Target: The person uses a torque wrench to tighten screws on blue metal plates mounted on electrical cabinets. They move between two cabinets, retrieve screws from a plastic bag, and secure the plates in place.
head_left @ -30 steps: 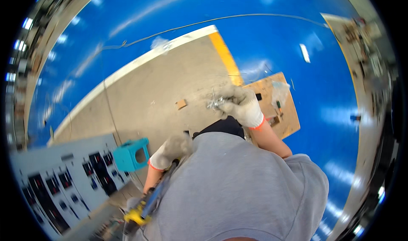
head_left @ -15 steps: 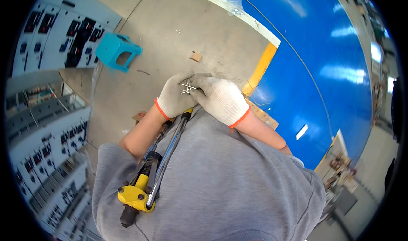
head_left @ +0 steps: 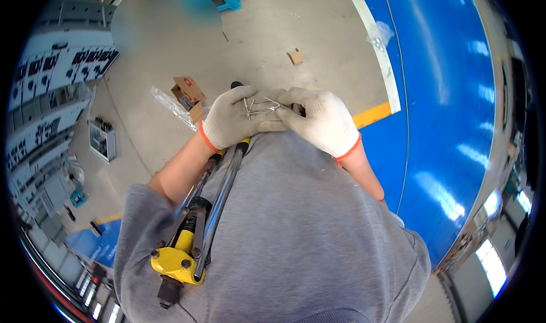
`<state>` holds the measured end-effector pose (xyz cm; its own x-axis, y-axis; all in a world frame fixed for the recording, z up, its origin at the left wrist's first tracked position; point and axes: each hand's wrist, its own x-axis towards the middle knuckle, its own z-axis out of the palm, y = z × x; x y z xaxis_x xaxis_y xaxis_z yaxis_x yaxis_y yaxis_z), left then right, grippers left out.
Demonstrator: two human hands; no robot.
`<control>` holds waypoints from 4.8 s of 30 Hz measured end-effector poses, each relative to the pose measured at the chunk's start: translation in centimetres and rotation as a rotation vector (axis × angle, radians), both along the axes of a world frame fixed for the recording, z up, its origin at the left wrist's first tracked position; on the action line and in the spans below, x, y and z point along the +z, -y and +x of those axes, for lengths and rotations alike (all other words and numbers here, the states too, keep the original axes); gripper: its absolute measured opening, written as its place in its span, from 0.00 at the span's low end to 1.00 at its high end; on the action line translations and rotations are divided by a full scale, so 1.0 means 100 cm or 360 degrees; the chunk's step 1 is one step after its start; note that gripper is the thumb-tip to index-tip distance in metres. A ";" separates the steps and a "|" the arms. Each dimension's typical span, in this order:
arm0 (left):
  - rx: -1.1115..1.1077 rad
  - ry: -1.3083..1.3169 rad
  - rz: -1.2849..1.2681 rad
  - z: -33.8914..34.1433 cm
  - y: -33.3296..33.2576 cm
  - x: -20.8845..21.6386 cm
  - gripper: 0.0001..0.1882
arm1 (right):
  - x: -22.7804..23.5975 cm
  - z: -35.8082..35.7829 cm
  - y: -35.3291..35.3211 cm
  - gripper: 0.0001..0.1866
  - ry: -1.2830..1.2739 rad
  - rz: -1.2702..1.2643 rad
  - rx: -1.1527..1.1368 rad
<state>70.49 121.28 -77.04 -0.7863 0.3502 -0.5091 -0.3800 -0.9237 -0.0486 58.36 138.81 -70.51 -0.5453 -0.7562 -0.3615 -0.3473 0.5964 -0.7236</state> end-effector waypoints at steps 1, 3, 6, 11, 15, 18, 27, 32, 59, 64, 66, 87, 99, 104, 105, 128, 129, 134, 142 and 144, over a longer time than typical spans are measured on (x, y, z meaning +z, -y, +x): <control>0.0053 -0.0009 -0.0001 0.011 0.007 0.001 0.32 | 0.003 0.003 0.010 0.12 0.0055 -0.0025 0.0027; 0.0107 -0.0136 -0.0097 0.028 0.021 -0.008 0.29 | 0.007 0.008 0.029 0.11 0.0157 -0.0052 0.0065; 0.0309 -0.0410 0.0210 0.047 0.052 -0.012 0.29 | 0.011 0.018 0.064 0.12 0.0168 -0.0067 0.0110; 0.0339 -0.0483 -0.0317 0.084 0.125 -0.011 0.24 | 0.006 0.043 0.136 0.12 0.0141 -0.0135 0.0166; 0.0160 -0.0528 -0.1030 0.112 0.185 -0.001 0.17 | 0.008 0.070 0.207 0.12 0.0230 -0.0078 0.0211; 0.0195 -0.0543 -0.1732 0.142 0.222 -0.001 0.17 | -0.001 0.087 0.259 0.09 0.0208 -0.0042 0.0317; 0.0879 -0.0160 -0.0897 0.206 0.286 0.003 0.17 | -0.031 0.101 0.376 0.04 0.0706 -0.0244 0.0746; 0.1458 -0.0097 -0.0313 0.231 0.276 -0.021 0.23 | -0.022 0.109 0.449 0.04 0.0670 -0.0201 0.1263; 0.4392 0.0347 -0.0546 0.162 -0.127 -0.009 0.32 | -0.069 0.459 0.329 0.10 0.1437 0.1011 0.3539; 0.4738 0.0578 -0.0470 0.150 -0.232 -0.013 0.31 | -0.107 0.514 0.166 0.11 0.1122 0.0969 0.3774; 0.4883 0.0674 -0.0444 0.143 -0.271 -0.016 0.31 | -0.133 0.541 0.100 0.12 0.1043 0.0851 0.3967; 0.4732 0.0061 -0.0303 0.219 -0.377 -0.040 0.31 | -0.465 0.462 0.192 0.14 -0.0459 0.1399 0.2929; 0.3298 0.0298 -0.0876 0.307 -0.159 -0.005 0.34 | -0.121 0.378 0.299 0.11 0.0961 0.0182 0.2663; 0.3078 0.1187 -0.0811 0.283 -0.025 0.024 0.33 | 0.009 0.341 0.308 0.10 0.0920 -0.0501 0.3248; 0.3075 0.1127 -0.0670 0.277 -0.004 0.018 0.33 | 0.008 0.332 0.323 0.10 0.0769 -0.0619 0.3233; 0.2281 0.0463 -0.1128 0.404 0.263 0.015 0.25 | -0.043 0.389 0.590 0.06 0.1303 0.0061 0.2407; 0.2273 0.0444 -0.1124 0.420 0.274 0.015 0.24 | -0.038 0.404 0.597 0.06 0.1175 0.0031 0.2421; 0.2211 0.0206 -0.1107 0.489 0.328 0.010 0.22 | -0.018 0.471 0.641 0.07 0.0744 -0.0316 0.2479; 0.2145 -0.0010 -0.0970 0.561 0.404 -0.010 0.14 | -0.040 0.534 0.733 0.03 0.1359 -0.0045 0.2064; 0.2167 -0.0130 -0.0783 0.573 0.431 -0.025 0.13 | -0.042 0.543 0.764 0.03 0.1396 0.0139 0.2001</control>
<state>127.79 78.23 -79.56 -0.3923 -0.8718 -0.2932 0.8034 -0.4800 0.3523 112.66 62.39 -74.68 0.8117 -0.5102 -0.2843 -0.1395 0.3034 -0.9426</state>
